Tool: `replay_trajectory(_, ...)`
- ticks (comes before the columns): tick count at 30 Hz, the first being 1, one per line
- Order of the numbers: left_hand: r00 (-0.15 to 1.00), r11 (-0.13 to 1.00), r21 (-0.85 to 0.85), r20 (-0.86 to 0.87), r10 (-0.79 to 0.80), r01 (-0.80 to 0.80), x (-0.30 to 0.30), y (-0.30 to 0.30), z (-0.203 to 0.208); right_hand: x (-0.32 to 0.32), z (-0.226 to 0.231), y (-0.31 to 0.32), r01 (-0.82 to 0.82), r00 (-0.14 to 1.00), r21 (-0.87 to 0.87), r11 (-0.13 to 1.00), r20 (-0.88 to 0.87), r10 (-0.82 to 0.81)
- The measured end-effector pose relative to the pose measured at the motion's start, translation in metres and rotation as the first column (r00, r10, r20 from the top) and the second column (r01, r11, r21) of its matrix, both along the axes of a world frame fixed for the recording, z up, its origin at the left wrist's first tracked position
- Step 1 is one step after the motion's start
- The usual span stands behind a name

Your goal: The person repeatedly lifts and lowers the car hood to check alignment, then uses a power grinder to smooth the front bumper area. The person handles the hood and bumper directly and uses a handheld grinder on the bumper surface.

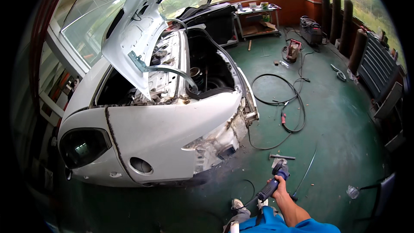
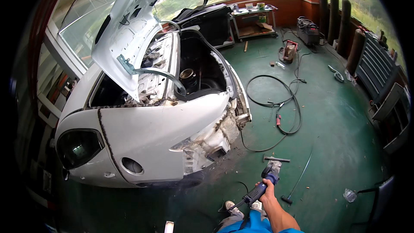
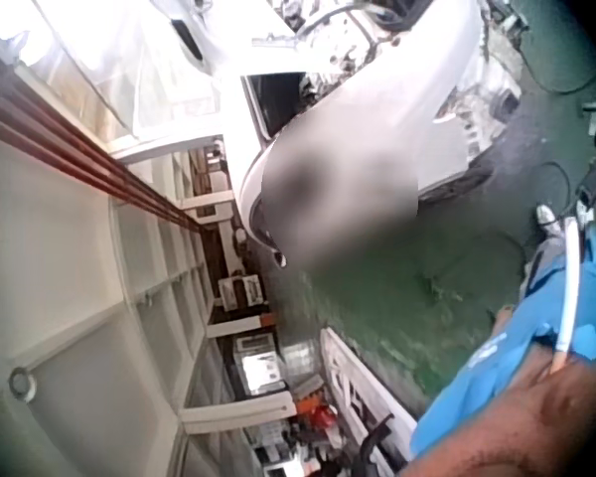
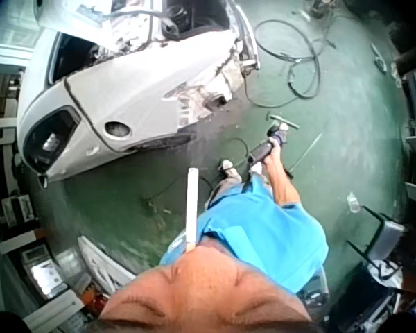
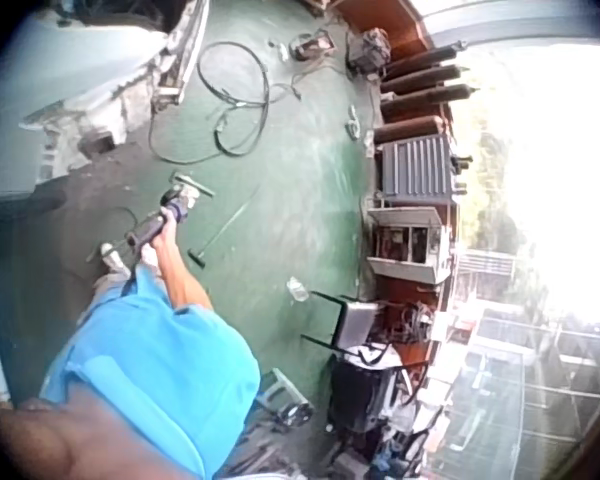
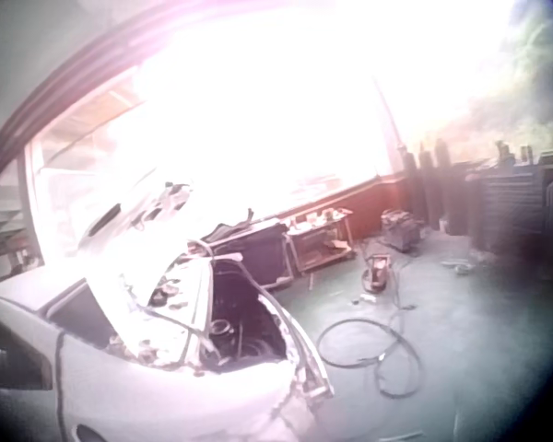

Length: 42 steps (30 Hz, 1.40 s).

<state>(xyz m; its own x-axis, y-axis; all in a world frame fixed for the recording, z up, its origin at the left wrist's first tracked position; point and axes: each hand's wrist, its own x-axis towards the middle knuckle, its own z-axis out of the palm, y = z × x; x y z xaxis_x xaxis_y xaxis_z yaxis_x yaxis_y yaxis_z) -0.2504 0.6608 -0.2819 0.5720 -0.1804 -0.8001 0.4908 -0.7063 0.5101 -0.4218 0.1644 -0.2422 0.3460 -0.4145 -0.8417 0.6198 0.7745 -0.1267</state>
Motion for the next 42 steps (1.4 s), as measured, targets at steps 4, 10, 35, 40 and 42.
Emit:
replay_trajectory(4,0.991,0.995,-0.001,-0.085,0.101,-0.101,0.021,0.021,-0.028,-0.001,0.012,0.01,0.106,0.993,-0.01,0.994,-0.043,-0.107)
replay_trajectory(10,0.987,0.983,-0.1,-0.072,0.144,-0.151,0.091,0.017,-0.064,-0.002,0.036,0.029,0.194,0.979,-0.033,0.98,-0.049,-0.196)
replay_trajectory(35,0.967,0.952,-0.173,0.029,-0.252,0.253,0.19,-0.065,-0.042,-0.021,0.045,0.082,0.066,0.958,-0.336,0.94,-0.241,-0.153)
replay_trajectory(40,0.945,0.932,-0.195,0.178,-0.274,0.307,0.195,-0.051,-0.14,0.019,0.085,0.079,0.026,0.952,-0.406,0.913,-0.27,-0.147)
replay_trajectory(42,0.951,0.925,-0.222,0.103,-0.293,0.309,0.204,-0.037,-0.162,0.025,0.075,0.071,0.048,0.957,-0.419,0.907,-0.24,-0.162)
